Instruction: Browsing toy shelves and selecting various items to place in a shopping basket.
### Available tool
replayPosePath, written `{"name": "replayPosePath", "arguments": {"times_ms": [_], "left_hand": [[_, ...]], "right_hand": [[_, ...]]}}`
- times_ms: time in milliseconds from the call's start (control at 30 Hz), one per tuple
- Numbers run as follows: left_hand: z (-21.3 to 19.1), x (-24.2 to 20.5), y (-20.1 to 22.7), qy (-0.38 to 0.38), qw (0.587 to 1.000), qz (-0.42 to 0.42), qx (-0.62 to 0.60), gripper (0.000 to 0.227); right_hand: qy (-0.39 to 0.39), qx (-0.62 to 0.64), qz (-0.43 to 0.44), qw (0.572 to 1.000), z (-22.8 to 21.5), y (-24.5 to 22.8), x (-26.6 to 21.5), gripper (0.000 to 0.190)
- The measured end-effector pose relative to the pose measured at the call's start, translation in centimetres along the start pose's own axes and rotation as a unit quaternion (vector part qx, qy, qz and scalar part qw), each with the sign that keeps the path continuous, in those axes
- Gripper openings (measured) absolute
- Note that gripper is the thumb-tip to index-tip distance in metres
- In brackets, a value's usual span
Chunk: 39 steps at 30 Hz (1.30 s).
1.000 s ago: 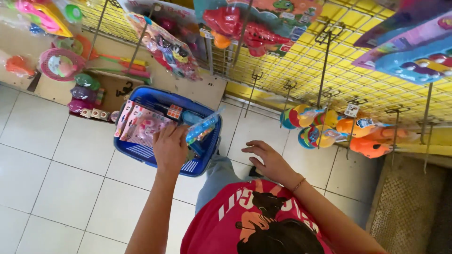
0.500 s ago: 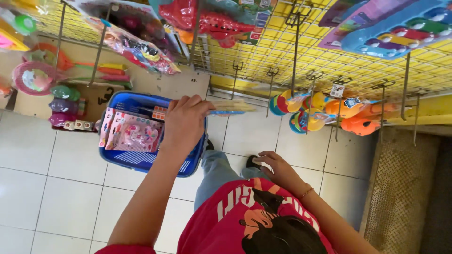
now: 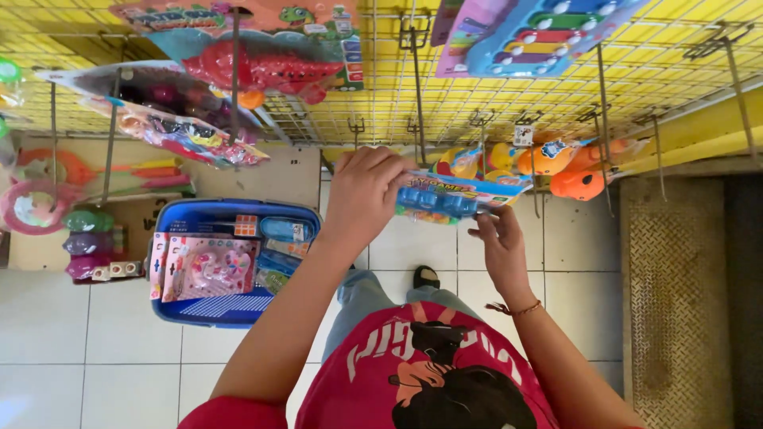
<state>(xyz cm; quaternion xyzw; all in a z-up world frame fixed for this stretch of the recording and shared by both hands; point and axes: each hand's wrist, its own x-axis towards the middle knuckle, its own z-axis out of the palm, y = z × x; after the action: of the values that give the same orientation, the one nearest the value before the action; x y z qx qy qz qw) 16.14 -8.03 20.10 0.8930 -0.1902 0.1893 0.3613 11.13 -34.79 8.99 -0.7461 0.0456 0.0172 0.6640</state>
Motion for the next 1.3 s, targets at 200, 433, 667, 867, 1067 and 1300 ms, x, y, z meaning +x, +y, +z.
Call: {"name": "replayPosePath", "arguments": {"times_ms": [200, 433, 667, 867, 1067, 1300], "left_hand": [[3.1, 0.6, -0.5, 0.015, 0.999, 0.005, -0.034, 0.016], [3.3, 0.8, -0.7, 0.009, 0.999, -0.043, 0.022, 0.015], [2.9, 0.7, -1.1, 0.022, 0.998, -0.054, 0.001, 0.015], [3.4, 0.8, -2.7, -0.004, 0.996, -0.093, -0.010, 0.015], [4.2, 2.6, -3.6, 0.047, 0.998, -0.032, -0.003, 0.011], [7.0, 7.2, -8.4, 0.082, 0.996, -0.011, 0.033, 0.015]], "right_hand": [[0.024, 0.065, 0.042, 0.997, -2.7, 3.4, 2.4, 0.020], [-0.022, 0.053, 0.022, 0.998, -2.2, 3.5, 3.6, 0.017], [-0.039, 0.048, 0.008, 0.998, -1.9, 5.4, 4.5, 0.014], [-0.048, 0.021, 0.024, 0.998, -1.6, 4.6, 4.5, 0.013], [-0.001, -0.099, 0.002, 0.995, -0.7, 2.2, 4.1, 0.043], [-0.005, -0.162, 0.063, 0.985, -3.3, 6.4, -0.5, 0.041]]}}
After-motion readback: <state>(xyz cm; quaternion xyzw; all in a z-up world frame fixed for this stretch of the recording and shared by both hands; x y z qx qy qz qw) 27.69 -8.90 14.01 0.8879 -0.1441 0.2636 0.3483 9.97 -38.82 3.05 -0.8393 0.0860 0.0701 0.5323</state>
